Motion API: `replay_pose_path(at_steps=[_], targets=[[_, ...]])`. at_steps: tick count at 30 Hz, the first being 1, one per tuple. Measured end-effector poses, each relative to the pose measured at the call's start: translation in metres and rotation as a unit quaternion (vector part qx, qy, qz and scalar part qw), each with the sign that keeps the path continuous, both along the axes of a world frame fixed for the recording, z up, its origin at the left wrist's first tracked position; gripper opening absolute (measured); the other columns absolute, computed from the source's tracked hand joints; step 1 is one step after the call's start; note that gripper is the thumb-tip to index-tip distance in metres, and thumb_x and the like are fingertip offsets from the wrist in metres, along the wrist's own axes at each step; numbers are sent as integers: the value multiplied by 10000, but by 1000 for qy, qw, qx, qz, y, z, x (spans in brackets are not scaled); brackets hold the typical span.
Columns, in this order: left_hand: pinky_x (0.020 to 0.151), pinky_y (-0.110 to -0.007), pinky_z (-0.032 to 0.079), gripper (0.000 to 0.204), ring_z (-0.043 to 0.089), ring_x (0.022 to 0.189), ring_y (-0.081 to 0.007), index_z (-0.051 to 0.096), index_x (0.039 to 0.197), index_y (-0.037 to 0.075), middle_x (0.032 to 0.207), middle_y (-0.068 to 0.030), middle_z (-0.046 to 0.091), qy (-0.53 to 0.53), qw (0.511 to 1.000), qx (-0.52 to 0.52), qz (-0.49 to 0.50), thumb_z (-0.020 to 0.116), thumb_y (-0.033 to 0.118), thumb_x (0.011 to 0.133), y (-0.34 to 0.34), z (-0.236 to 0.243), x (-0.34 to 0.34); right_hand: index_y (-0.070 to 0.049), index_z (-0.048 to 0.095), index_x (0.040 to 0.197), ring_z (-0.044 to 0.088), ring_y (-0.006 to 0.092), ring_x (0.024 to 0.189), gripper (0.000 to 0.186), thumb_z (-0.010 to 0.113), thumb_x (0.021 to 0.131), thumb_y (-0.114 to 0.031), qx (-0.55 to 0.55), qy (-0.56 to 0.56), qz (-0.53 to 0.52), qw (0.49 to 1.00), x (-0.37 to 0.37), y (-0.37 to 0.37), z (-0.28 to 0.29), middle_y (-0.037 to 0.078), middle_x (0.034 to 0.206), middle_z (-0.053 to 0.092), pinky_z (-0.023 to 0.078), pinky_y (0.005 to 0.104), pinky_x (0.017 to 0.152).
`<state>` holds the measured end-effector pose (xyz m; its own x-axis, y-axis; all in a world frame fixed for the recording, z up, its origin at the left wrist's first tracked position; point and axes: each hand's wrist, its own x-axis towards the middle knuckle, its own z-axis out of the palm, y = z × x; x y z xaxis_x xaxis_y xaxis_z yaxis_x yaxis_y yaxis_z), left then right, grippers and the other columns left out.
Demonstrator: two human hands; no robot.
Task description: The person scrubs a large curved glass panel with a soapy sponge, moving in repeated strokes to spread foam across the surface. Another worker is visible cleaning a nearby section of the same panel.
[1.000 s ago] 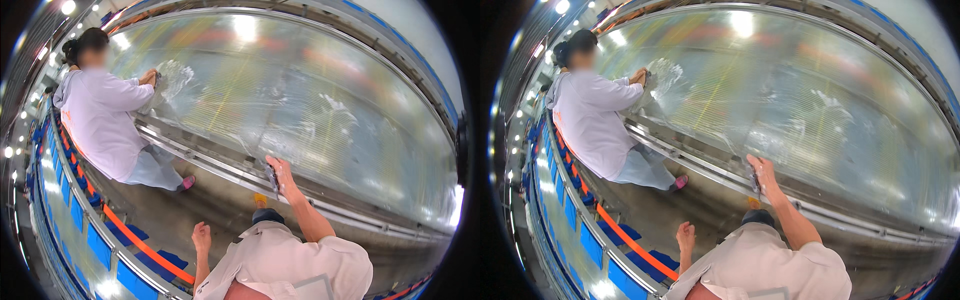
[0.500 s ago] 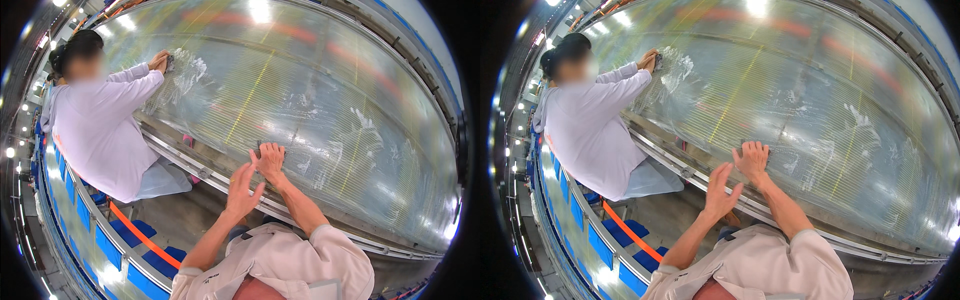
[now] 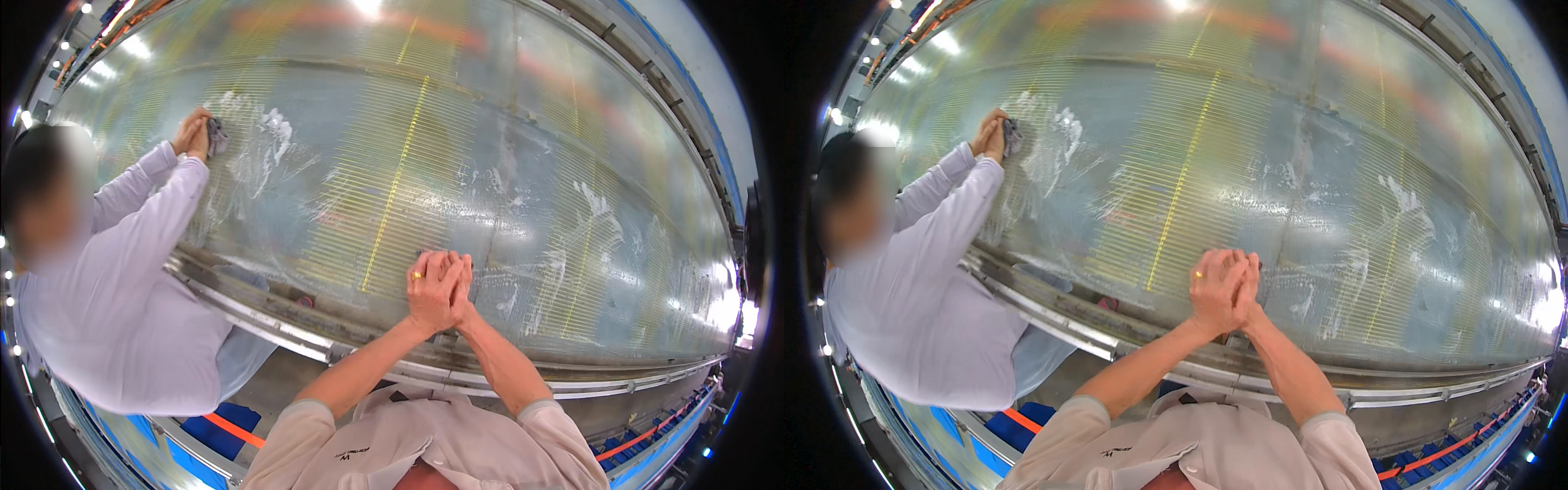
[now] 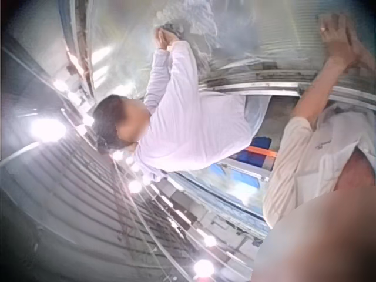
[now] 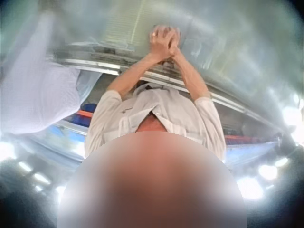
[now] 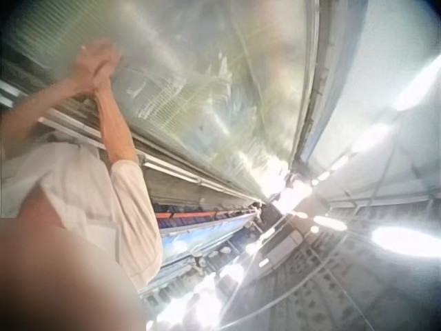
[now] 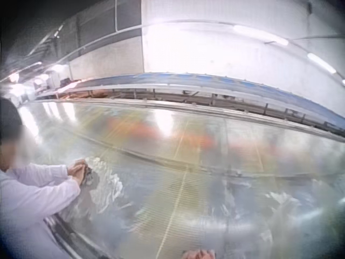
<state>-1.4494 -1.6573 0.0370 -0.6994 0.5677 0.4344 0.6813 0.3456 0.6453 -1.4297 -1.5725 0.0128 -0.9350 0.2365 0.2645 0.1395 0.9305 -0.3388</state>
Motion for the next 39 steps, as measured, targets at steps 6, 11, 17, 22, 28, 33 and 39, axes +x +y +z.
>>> replay_pose_path(at_steps=[6,11,17,22,28,33,39], targets=[[937,-529,465,360,614,1110,-409,713,1141,98,1223,-189,646,12,999,6,33,638,291,846,80,-20,-138,-106,674,961,600,270,962,282,671,912,-384,0,80,21,997,-134,88,-39,70,971,675,396,466,831],[963,-508,475,335,631,1137,-397,701,1158,118,1237,-184,654,16,999,-5,52,642,273,867,142,-30,-244,-116,676,971,597,267,946,267,664,913,-377,-8,95,8,995,-247,154,-50,63,970,671,398,467,827],[929,-544,484,327,626,1046,-410,688,1075,101,1187,-187,625,-18,996,-38,82,663,338,852,158,-17,-263,-129,677,984,592,265,927,250,656,914,-367,-21,108,-10,994,-249,152,-47,56,967,665,400,468,822],[965,-525,490,431,616,1120,-420,650,1215,94,1223,-196,621,-17,998,-42,34,725,319,856,91,-13,-142,-139,679,994,588,262,912,236,649,915,-360,-7,137,-15,990,-127,88,-48,50,966,661,401,469,818],[997,-533,470,499,585,1154,-445,629,1266,72,1278,-246,570,-52,995,-80,-27,745,307,841,5,-3,-1,-151,681,1006,584,259,893,222,641,915,-350,-7,61,-59,996,28,-13,-22,42,964,655,403,469,813],[1001,-544,464,525,584,1162,-460,641,1276,72,1294,-253,569,-43,994,-89,-37,765,315,828,-27,7,40,-161,682,1017,580,257,877,212,635,916,-343,-9,16,-67,998,68,-44,4,36,962,651,405,470,809],[963,-544,461,518,599,1111,-436,677,1250,56,1269,-248,592,-7,998,-67,11,777,329,821,25,-14,-15,-170,685,1022,568,251,846,203,630,912,-332,-11,-17,-17,1000,6,7,-10,31,950,642,409,472,809]])
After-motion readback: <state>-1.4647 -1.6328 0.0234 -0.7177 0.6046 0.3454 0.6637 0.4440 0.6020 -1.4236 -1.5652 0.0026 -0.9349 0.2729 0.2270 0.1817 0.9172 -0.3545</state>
